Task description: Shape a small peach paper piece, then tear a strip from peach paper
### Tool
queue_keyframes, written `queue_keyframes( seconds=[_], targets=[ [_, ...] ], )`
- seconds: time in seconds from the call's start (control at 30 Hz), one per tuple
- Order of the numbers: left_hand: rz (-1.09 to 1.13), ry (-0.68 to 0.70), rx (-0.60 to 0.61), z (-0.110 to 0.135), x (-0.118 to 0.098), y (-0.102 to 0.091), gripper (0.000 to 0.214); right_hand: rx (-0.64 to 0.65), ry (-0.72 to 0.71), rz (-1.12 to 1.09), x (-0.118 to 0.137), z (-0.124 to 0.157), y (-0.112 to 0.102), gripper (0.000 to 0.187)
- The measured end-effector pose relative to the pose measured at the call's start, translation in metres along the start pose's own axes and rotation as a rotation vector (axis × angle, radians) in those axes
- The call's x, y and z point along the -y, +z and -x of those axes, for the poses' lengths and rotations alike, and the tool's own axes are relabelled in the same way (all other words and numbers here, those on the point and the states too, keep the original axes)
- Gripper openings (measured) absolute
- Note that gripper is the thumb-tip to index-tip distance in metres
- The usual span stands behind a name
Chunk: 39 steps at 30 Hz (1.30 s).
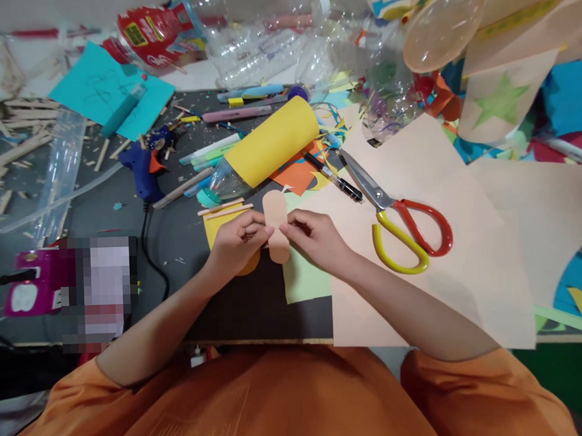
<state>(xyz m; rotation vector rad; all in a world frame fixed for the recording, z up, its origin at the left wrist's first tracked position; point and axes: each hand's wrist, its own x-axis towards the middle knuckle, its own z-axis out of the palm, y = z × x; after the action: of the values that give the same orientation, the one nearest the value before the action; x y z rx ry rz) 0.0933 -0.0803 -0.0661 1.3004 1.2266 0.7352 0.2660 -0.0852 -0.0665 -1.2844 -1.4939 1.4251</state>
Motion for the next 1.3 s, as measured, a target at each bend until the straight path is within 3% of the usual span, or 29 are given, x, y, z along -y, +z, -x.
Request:
queue_keyframes(
  seconds=[0.23, 0.63, 0.97, 1.3],
  targets=[
    [-0.012, -0.010, -0.017, 0.0005, -0.0028, -0.0015, 0.022, 0.031, 0.066, -0.119, -0.0018, -0.0006, 0.0004, 0.031],
    [0.020, -0.004, 0.038, 0.0025, -0.0051, -0.0012, 0.021, 0.102, 0.053, 0.014, 0.0067, -0.0001, -0.0021, 0.044],
    [0.005, 0.053, 0.054, 0.0083, -0.0056, 0.0003, 0.021, 0.059, 0.031, -0.016, -0.0021, 0.0017, -0.0019, 0.033],
    [0.018, -0.011, 0.046, 0.0053, -0.0044, -0.0013, 0.022, 0.081, 0.030, -0.039, -0.0002, 0.0028, -0.0014, 0.033]
  ],
)
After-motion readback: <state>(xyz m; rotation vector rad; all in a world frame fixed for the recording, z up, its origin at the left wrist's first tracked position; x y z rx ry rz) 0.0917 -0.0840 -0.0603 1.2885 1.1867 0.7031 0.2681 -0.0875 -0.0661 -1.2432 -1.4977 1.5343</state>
